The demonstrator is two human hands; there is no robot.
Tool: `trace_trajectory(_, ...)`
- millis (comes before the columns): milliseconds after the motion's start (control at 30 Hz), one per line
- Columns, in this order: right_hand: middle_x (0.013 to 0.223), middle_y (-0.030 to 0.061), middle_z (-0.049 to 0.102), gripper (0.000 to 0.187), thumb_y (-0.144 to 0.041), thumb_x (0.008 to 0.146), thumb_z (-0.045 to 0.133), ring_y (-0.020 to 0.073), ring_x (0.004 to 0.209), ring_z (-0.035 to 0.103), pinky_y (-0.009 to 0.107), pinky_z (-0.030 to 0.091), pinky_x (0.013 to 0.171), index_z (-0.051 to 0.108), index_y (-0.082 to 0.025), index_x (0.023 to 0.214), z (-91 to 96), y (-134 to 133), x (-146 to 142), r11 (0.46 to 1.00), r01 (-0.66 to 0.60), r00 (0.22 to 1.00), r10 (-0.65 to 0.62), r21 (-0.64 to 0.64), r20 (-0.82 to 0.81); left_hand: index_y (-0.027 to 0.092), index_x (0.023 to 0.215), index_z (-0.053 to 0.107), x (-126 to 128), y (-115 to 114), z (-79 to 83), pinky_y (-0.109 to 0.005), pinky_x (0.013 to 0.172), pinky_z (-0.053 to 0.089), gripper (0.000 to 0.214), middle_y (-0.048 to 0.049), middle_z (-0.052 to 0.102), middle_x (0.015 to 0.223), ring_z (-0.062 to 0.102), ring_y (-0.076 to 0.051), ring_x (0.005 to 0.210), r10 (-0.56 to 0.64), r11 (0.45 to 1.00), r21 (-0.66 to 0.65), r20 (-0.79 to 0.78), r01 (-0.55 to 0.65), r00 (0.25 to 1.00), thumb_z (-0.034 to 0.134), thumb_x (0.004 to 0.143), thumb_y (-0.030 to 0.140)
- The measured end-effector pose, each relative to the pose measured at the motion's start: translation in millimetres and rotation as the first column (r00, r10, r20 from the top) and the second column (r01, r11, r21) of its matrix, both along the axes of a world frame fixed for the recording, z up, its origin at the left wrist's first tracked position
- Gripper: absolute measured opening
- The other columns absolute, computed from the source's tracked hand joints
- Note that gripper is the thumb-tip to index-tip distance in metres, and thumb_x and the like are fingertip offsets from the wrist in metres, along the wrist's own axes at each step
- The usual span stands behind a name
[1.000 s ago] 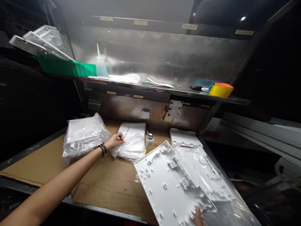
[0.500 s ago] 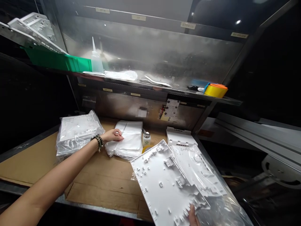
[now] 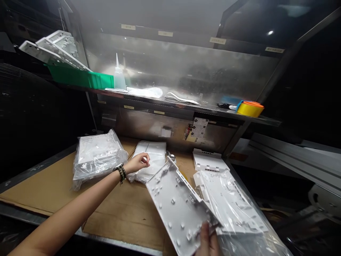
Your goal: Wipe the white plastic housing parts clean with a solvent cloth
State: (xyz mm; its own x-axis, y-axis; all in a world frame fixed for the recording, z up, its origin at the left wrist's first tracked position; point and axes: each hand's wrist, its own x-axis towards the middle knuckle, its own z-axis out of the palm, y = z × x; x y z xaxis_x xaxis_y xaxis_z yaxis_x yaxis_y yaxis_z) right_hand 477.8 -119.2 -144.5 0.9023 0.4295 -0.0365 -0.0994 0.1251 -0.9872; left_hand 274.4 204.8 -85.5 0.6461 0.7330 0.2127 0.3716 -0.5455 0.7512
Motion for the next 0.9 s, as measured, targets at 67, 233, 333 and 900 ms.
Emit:
trace_trajectory(67, 0.098, 0.0155, 0.08, 0.066, -0.068, 0.08, 0.071, 0.0317, 0.092, 0.075, 0.036, 0.061, 0.073, 0.071, -0.012, 0.113, -1.6, 23.0, -14.2, 0.999, 0.018, 0.997, -0.02, 0.037, 0.068, 0.016, 0.108, 0.067, 7.8, -10.5, 0.0, -0.045, 0.088, 0.059, 0.023, -0.0078, 0.069, 0.115, 0.068, -0.022, 0.099, -0.007, 0.994, 0.112, -0.025, 0.01, 1.0, 0.067, 0.096, 0.036)
trace_trajectory(233, 0.124, 0.021, 0.072, 0.06, -0.064, 0.093, 0.056, 0.0315, 0.111, 0.071, 0.039, 0.059, 0.091, 0.068, -0.012, 0.12, -1.8, 66.3, -44.3, 0.989, -0.134, 0.921, 0.101, 0.062, 0.377, 0.018, 0.105, 0.069, 19.2, -20.8, 1.8, -0.051, 0.1, 0.053, 0.019, -0.0079, 0.07, 0.116, 0.065, -0.025, 0.11, 0.072, 0.942, 0.335, -0.119, -0.028, 0.99, 0.065, 0.097, 0.035)
trace_trajectory(333, 0.128, 0.0207, 0.071, 0.059, -0.063, 0.098, 0.047, 0.0314, 0.117, 0.07, 0.038, 0.058, 0.093, 0.066, -0.014, 0.125, -7.1, 72.6, -51.5, 0.991, -0.136, 0.884, 0.125, -0.008, 0.45, 0.019, 0.116, 0.067, 20.1, -15.7, 12.4, -0.055, 0.103, 0.051, 0.025, -0.0096, 0.067, 0.125, 0.062, -0.028, 0.118, 0.165, 0.904, 0.417, -0.127, -0.099, 0.978, 0.065, 0.097, 0.034)
trace_trajectory(900, 0.121, 0.0213, 0.073, 0.075, -0.073, 0.09, 0.054, 0.038, 0.121, 0.065, 0.049, 0.054, 0.103, 0.061, -0.012, 0.132, 2.8, 47.5, -74.7, 0.995, -0.065, 0.962, 0.044, 0.072, 0.27, 0.019, 0.125, 0.068, 45.6, -43.8, 70.6, -0.043, 0.091, 0.061, 0.028, -0.0105, 0.071, 0.129, 0.071, -0.024, 0.108, 0.017, 0.91, 0.415, -0.014, -0.01, 1.0, 0.061, 0.097, 0.02)
